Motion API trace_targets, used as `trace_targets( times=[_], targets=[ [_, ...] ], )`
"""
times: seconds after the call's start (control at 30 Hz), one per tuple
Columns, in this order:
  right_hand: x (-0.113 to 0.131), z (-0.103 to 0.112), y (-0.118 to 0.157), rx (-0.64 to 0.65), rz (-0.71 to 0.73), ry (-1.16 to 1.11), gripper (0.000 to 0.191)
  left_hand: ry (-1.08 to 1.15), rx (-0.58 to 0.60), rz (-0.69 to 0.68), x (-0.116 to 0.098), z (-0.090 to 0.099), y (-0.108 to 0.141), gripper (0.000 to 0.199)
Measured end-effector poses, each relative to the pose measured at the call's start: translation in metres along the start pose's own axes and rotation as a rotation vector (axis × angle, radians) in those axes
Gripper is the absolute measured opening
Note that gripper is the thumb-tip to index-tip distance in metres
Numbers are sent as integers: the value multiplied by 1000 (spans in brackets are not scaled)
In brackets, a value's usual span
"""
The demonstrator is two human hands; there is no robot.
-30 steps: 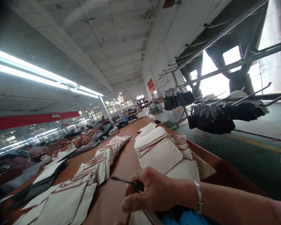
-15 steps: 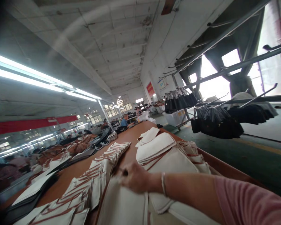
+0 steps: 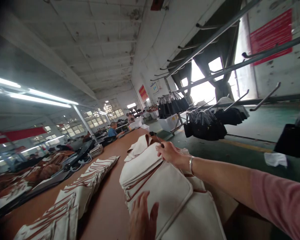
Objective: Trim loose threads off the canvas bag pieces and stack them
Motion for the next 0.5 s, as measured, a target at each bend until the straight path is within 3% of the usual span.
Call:
trace_targets(
  times=[0.1,0.2,0.33,0.43,0.5],
  targets=[
    [-16,25,25,24,-7,-32,32,-147,-7,-3,-14,-28,-73,35],
    [-25,51,40,35,-41,-70,36,-185,-16,6,-29,-45,-110,22],
    [-39,67,51,55,-82,-113,34,-226,-91,43,-43,-48,-121,30],
    [-49,68,55,67,-95,-148,32,-234,-56,56,-47,-53,-122,12],
    [-56,67,60,72,-113,-169,32,-226,-13,62,-47,-59,-122,10]
  ],
)
Point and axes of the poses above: each hand's wrist, its own y-axis away from the middle knuckle, its own z-axis out of the back of the hand, x = y × z, the point moved 5 cm from there along -y, towards the middle knuckle, and after that the axes turned 5 degrees about x, right-handed, at the moved point
